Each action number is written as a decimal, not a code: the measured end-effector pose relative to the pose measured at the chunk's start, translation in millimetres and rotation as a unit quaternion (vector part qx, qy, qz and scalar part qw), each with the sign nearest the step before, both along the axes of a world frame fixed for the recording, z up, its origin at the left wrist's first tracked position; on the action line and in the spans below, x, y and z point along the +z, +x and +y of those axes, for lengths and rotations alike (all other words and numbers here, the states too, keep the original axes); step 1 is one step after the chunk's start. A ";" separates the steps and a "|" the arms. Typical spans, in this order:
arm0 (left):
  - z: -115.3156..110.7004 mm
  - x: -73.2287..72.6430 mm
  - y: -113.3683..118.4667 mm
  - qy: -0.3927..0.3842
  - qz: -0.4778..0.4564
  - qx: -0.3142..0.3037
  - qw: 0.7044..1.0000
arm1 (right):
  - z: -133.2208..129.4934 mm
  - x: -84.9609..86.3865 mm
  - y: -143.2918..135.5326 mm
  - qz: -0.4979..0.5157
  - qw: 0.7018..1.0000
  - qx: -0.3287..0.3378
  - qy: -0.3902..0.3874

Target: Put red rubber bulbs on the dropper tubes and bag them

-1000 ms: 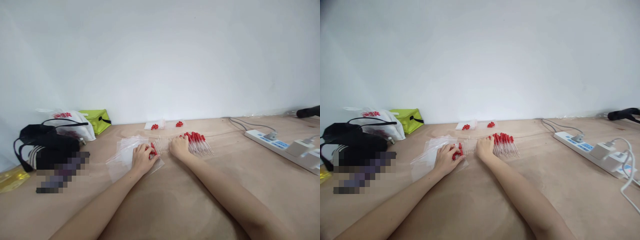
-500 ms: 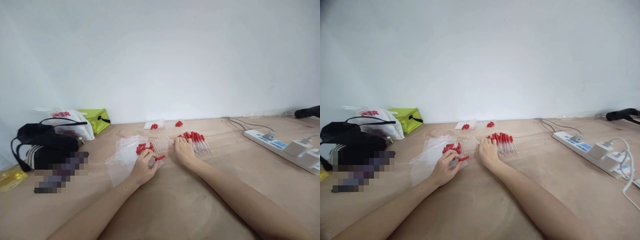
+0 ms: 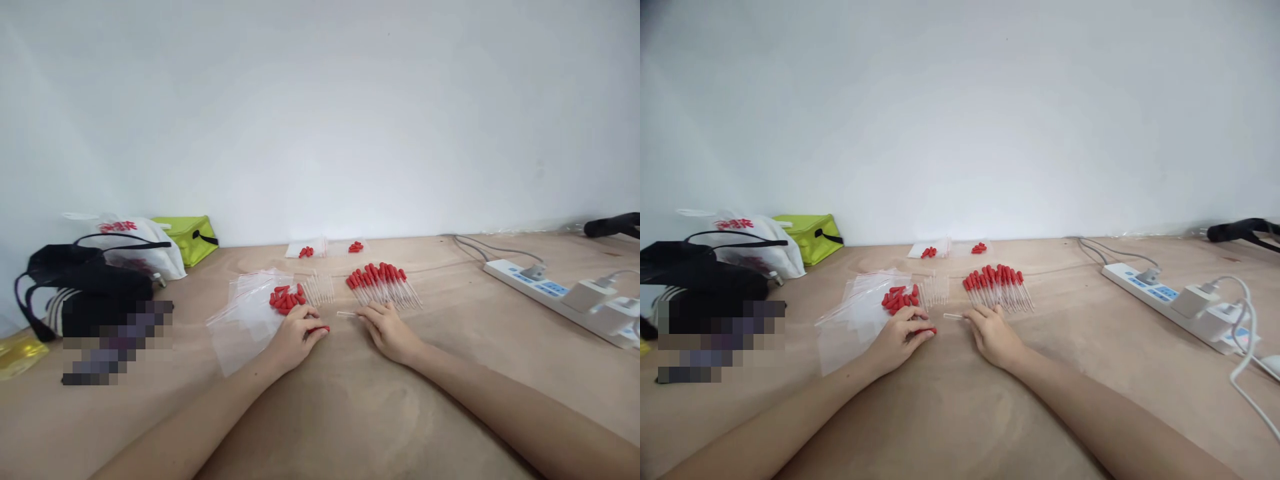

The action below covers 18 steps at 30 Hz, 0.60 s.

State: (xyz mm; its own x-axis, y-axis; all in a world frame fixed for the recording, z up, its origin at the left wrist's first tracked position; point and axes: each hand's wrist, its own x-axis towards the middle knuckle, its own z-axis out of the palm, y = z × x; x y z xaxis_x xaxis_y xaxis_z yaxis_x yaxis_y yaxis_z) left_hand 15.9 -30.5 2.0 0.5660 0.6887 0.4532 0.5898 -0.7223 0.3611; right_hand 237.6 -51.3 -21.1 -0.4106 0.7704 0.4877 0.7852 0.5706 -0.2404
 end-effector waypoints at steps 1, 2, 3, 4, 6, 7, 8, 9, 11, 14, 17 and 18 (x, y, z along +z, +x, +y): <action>-0.2 -0.5 0.3 -0.002 -0.009 -0.002 1.000 | 0.1 0.2 -2.3 0.009 1.000 0.002 -0.005; -0.6 -0.7 0.6 -0.006 -0.018 -0.004 1.000 | -0.2 0.4 -4.0 0.016 1.000 0.006 -0.009; -1.3 -0.8 0.9 -0.014 -0.024 -0.005 1.000 | -0.8 0.7 -5.0 0.022 1.000 0.013 -0.010; -2.1 -0.6 1.1 -0.021 -0.027 -0.004 0.999 | -1.5 1.1 -5.5 0.027 0.999 0.022 -0.010; -3.7 0.1 1.7 -0.030 -0.028 0.001 0.999 | -3.1 2.1 -5.7 0.034 0.999 0.037 -0.007; -4.4 0.4 2.0 -0.032 -0.028 0.001 0.999 | -3.8 2.5 -5.7 0.036 0.998 0.042 -0.006; -4.9 0.7 2.3 -0.034 -0.030 0.000 0.999 | -4.2 3.0 -5.9 0.038 0.998 0.046 -0.005; -5.2 0.8 2.4 -0.036 -0.034 -0.002 0.999 | -4.6 3.3 -6.2 0.039 0.998 0.049 -0.004; -5.5 0.4 2.6 -0.043 -0.040 -0.010 0.998 | -4.9 3.8 -7.1 0.043 0.998 0.054 -0.004; -5.5 -1.1 2.9 -0.059 -0.049 -0.015 0.997 | -5.2 4.5 -8.6 0.048 0.997 0.060 -0.003; -7.1 -1.1 4.0 -0.077 -0.067 -0.021 0.995 | -5.5 5.9 -9.2 0.042 0.997 0.069 -0.005; -8.2 -0.3 4.5 -0.081 -0.072 -0.025 0.994 | -5.4 6.6 -9.2 0.037 0.997 0.074 -0.007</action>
